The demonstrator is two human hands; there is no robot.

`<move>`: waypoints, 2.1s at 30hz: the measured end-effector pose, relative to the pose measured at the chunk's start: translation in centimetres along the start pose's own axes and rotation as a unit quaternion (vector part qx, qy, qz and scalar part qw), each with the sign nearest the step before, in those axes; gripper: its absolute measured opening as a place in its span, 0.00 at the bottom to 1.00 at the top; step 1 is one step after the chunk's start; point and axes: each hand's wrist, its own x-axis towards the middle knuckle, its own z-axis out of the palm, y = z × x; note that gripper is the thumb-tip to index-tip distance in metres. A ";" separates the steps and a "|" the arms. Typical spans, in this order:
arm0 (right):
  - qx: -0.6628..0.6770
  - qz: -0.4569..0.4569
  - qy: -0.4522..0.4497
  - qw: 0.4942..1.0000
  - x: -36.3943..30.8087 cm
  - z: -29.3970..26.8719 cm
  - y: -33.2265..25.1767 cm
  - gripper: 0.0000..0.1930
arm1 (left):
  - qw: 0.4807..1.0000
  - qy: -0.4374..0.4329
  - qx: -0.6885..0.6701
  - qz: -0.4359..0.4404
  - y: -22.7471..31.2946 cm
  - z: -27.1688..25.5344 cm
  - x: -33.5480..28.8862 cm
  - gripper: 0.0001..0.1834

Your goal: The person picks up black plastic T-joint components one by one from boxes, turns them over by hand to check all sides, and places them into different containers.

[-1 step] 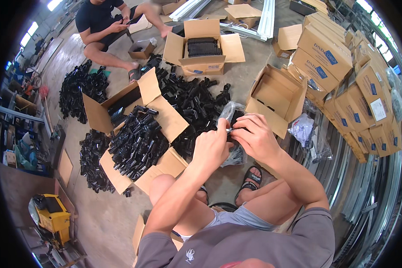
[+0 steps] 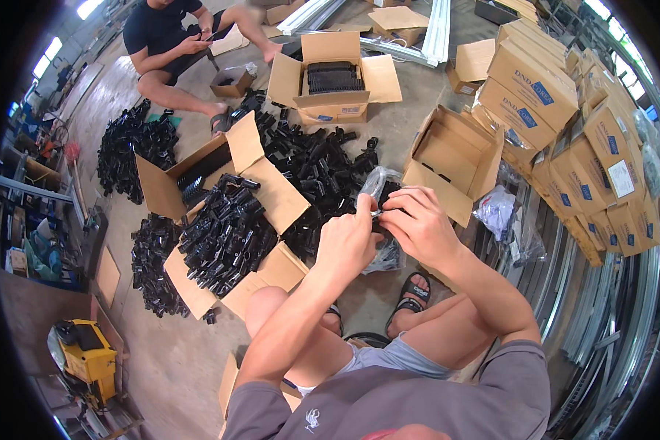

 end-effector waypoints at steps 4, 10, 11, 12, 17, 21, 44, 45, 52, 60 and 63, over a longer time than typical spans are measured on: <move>-0.004 0.006 -0.002 1.000 -0.3 -0.3 0.1 0.09 | 1.000 0.005 -0.003 0.009 0.2 0.3 0.3 0.30; 0.018 0.000 -0.008 1.000 -0.2 -0.1 -0.2 0.09 | 1.000 0.014 -0.016 0.005 0.1 0.2 -0.3 0.29; 0.015 0.012 -0.017 1.000 0.3 -0.2 -0.6 0.09 | 1.000 0.011 -0.015 -0.005 0.1 -0.1 -0.5 0.29; 0.013 0.025 -0.020 0.999 0.6 -0.3 -0.7 0.09 | 1.000 0.007 -0.009 -0.014 0.3 -0.5 -0.4 0.28; 0.024 0.034 -0.014 0.999 0.2 -1.0 -1.0 0.06 | 1.000 -0.009 -0.001 0.000 1.2 -0.6 -0.4 0.26; 0.049 0.042 -0.018 0.998 -0.3 0.1 -0.6 0.06 | 1.000 0.001 -0.014 0.013 0.4 -0.3 -0.8 0.26; 0.001 0.024 -0.048 0.999 -0.3 0.1 -0.4 0.07 | 0.999 -0.016 -0.023 0.017 1.0 0.2 -0.6 0.27; -0.002 0.029 -0.045 0.999 -0.3 0.1 -0.5 0.07 | 1.000 -0.009 -0.019 0.019 1.0 0.2 -0.6 0.27; -0.053 0.020 -0.021 0.998 0.2 -1.1 -1.2 0.10 | 1.000 -0.015 -0.025 -0.008 0.7 0.1 -0.5 0.29; -0.050 0.098 0.124 0.986 -0.1 -2.4 0.3 0.05 | 0.965 0.121 -0.206 -0.108 -2.4 -0.8 0.7 0.26; 0.034 0.216 0.071 0.973 -2.1 0.0 2.3 0.05 | 0.753 0.047 -0.625 -0.200 -4.2 -1.0 1.8 0.19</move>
